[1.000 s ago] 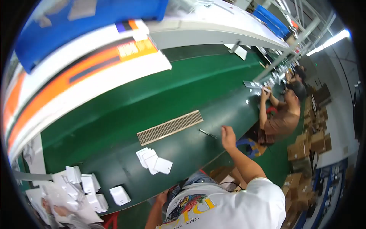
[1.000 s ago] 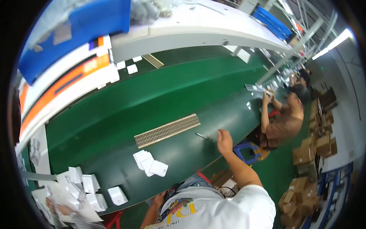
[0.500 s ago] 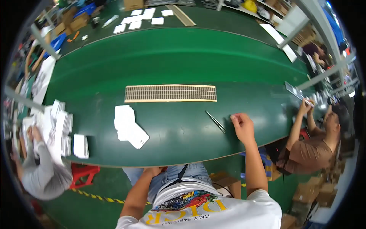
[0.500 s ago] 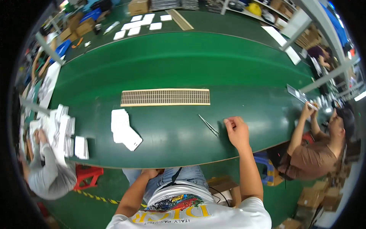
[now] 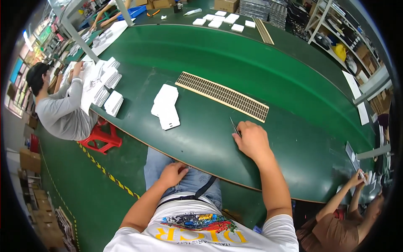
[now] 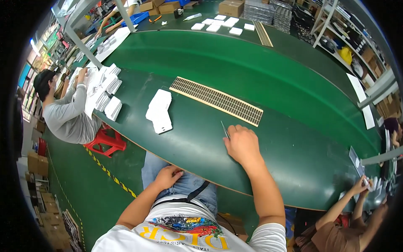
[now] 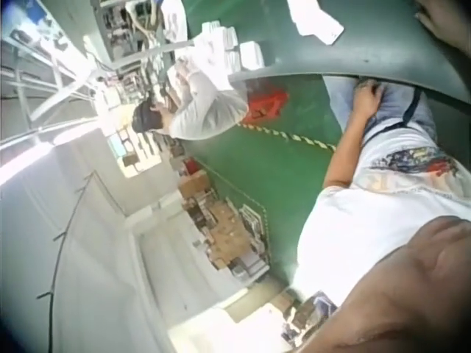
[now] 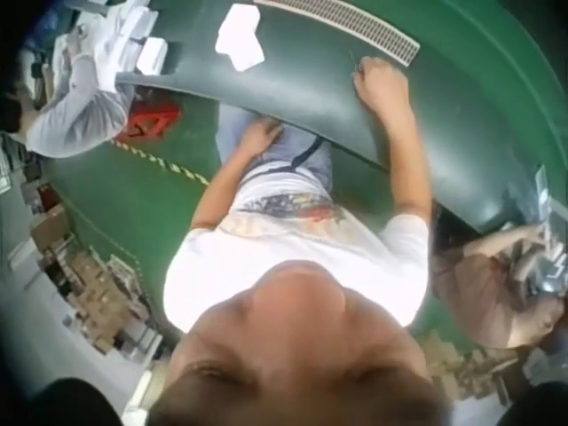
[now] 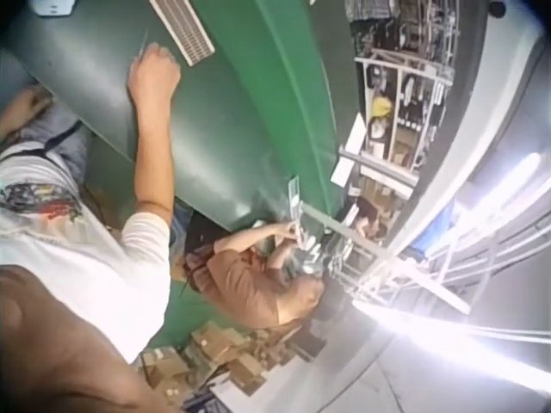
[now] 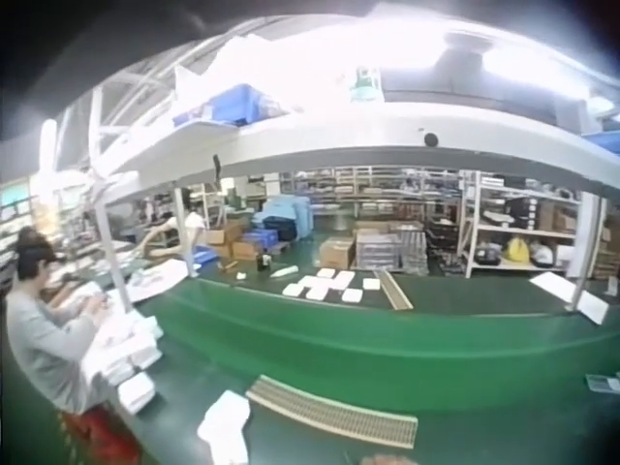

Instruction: Manually picking up small components and inserting them into a specialized grid tray on an assembly line.

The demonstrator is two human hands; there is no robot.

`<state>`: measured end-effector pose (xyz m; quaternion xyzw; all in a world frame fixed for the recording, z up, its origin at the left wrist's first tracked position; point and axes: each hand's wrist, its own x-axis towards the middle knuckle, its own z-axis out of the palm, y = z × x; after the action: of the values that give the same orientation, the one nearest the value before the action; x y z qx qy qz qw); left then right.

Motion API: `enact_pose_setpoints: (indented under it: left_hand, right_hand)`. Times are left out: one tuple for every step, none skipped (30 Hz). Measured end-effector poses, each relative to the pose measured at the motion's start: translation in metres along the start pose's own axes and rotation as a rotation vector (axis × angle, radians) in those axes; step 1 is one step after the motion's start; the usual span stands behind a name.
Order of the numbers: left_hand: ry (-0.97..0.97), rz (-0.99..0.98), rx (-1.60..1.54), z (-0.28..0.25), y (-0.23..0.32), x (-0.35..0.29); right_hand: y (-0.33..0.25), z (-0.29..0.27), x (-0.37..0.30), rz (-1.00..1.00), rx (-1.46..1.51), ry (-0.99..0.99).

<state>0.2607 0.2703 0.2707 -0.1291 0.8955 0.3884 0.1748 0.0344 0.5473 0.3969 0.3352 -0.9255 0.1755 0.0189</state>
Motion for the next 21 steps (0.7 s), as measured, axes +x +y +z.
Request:
enact_pose_setpoints:
  left_hand:
    - [-0.014, 0.066, 0.000, 0.000, 0.010, -0.011]
    - [-0.041, 0.137, 0.001, 0.000, 0.020, -0.020]
    - [-0.204, 0.170, 0.051, -0.008, 0.028, -0.027]
    - [-0.359, 0.167, 0.078, -0.027, 0.056, -0.033]
    - [-0.515, 0.161, 0.104, -0.048, 0.084, -0.038]
    - [-0.573, 0.214, 0.023, -0.059, 0.098, -0.039]
    - [-0.667, 0.268, -0.085, -0.071, 0.111, -0.033]
    - [-0.759, 0.313, -0.193, -0.084, 0.125, -0.027]
    - [-0.769, 0.380, -0.253, -0.096, 0.141, -0.018]
    - [-0.731, 0.422, -0.308, -0.102, 0.151, -0.004]
    - [-0.688, 0.457, -0.364, -0.107, 0.161, 0.005]
    - [-0.594, 0.360, -0.535, -0.104, 0.169, 0.013]
    - [-0.510, 0.269, -0.409, -0.111, 0.185, 0.027]
    - [-0.415, 0.168, -0.284, -0.118, 0.196, 0.037]
    - [-0.254, 0.287, -0.277, -0.112, 0.199, 0.043]
    - [-0.094, 0.405, -0.264, -0.102, 0.197, 0.052]
    - [0.074, 0.623, -0.217, -0.094, 0.194, 0.058]
    - [0.243, 0.839, -0.162, -0.090, 0.191, 0.061]
    - [0.220, 0.860, -0.121, -0.092, 0.188, 0.063]
    - [0.221, 0.867, -0.129, -0.093, 0.184, 0.062]
    - [0.351, 0.882, -0.108, -0.094, 0.178, 0.061]
  right_hand:
    - [-0.002, -0.001, 0.000, 0.002, 0.028, 0.014]
    - [-0.001, -0.002, -0.001, 0.017, 0.054, 0.026]
    - [0.000, -0.004, -0.003, 0.030, 0.078, 0.034]
    - [0.003, -0.006, -0.002, 0.042, 0.074, 0.032]
    - [0.005, -0.008, -0.002, 0.084, 0.173, 0.036]
    - [0.007, -0.010, -0.001, 0.123, 0.271, 0.043]
    - [0.014, -0.011, -0.002, 0.127, 0.266, 0.104]
    - [0.020, -0.011, -0.002, 0.139, 0.263, 0.102]
    - [0.026, -0.012, -0.003, 0.201, 0.283, 0.153]
    - [0.030, -0.014, -0.001, 0.255, 0.305, 0.202]
    - [0.039, -0.012, -0.001, 0.258, 0.253, 0.260]
    - [0.046, -0.007, -0.003, 0.283, 0.280, 0.327]
    - [0.056, -0.002, 0.000, 0.303, 0.306, 0.400]
    - [0.062, 0.005, 0.002, 0.340, 0.302, 0.443]
    - [0.067, 0.007, 0.004, 0.348, 0.312, 0.464]
    - [0.070, 0.008, 0.006, 0.359, 0.320, 0.485]
    - [0.071, 0.012, 0.010, 0.374, 0.338, 0.499]
    - [0.073, 0.016, 0.013, 0.367, 0.339, 0.510]
    - [0.078, 0.014, 0.010, 0.378, 0.320, 0.538]
    - [0.078, 0.010, 0.007, 0.407, 0.320, 0.542]
    - [0.078, 0.008, 0.001, 0.408, 0.308, 0.545]
